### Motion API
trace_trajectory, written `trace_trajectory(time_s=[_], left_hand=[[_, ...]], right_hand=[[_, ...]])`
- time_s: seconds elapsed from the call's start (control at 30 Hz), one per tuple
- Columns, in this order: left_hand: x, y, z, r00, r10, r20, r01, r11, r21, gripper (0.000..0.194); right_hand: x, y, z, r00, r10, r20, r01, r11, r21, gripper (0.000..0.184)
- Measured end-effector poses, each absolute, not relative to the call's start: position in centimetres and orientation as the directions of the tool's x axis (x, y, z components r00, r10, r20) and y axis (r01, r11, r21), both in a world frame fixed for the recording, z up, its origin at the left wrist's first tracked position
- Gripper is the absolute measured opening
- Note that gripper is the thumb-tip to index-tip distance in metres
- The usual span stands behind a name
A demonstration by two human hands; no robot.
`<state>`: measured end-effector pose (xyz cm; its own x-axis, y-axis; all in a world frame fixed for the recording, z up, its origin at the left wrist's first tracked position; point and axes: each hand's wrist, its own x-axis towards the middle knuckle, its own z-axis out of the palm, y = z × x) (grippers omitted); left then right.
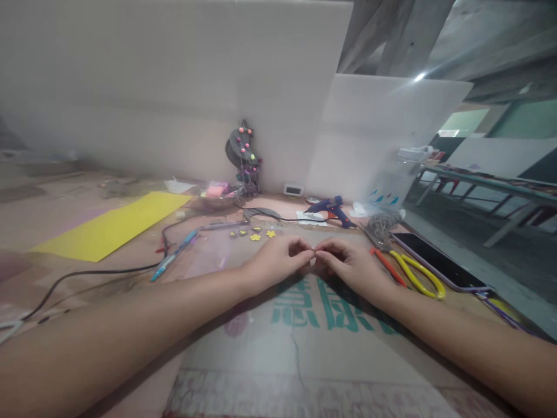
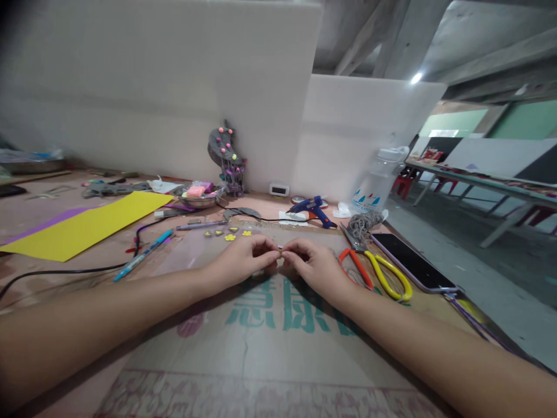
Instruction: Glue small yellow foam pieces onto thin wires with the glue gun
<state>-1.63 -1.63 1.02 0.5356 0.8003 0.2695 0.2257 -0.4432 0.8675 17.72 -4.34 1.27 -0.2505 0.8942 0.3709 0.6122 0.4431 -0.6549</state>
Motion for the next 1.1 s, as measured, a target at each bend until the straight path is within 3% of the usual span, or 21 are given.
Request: trace_trajectory(time_s=[0.13,0.43,0.67,1.1], left_hand=[[-1.66,-1.54,0.97,0.534,0.807,0.253,0.218,-0.421,0.881,0.022],[-1.71,-1.62,1.17,0.515,0.823,0.240,0.217,-0.396,0.892,0.022],[-1.80,-1.63,1.31,0.541,0.796,0.272,0.177,-0.424,0.888,0.020],[-1.72,-1.61,1.36,0.516,0.832,0.203,0.200,-0.347,0.916,0.018]], right_hand=[[17.78,-4.33,1.21,-0.250,0.891,0.379,0.616,0.449,-0.648,0.020],[17.49,-4.72,1.88,-0.268,0.823,0.501,0.681,0.529,-0.506,0.014],[17.65,-4.48,1.59,-0.253,0.840,0.480,0.680,0.507,-0.529,0.014],[17.53,-4.52,1.71,-0.260,0.801,0.540,0.692,0.544,-0.475,0.017]])
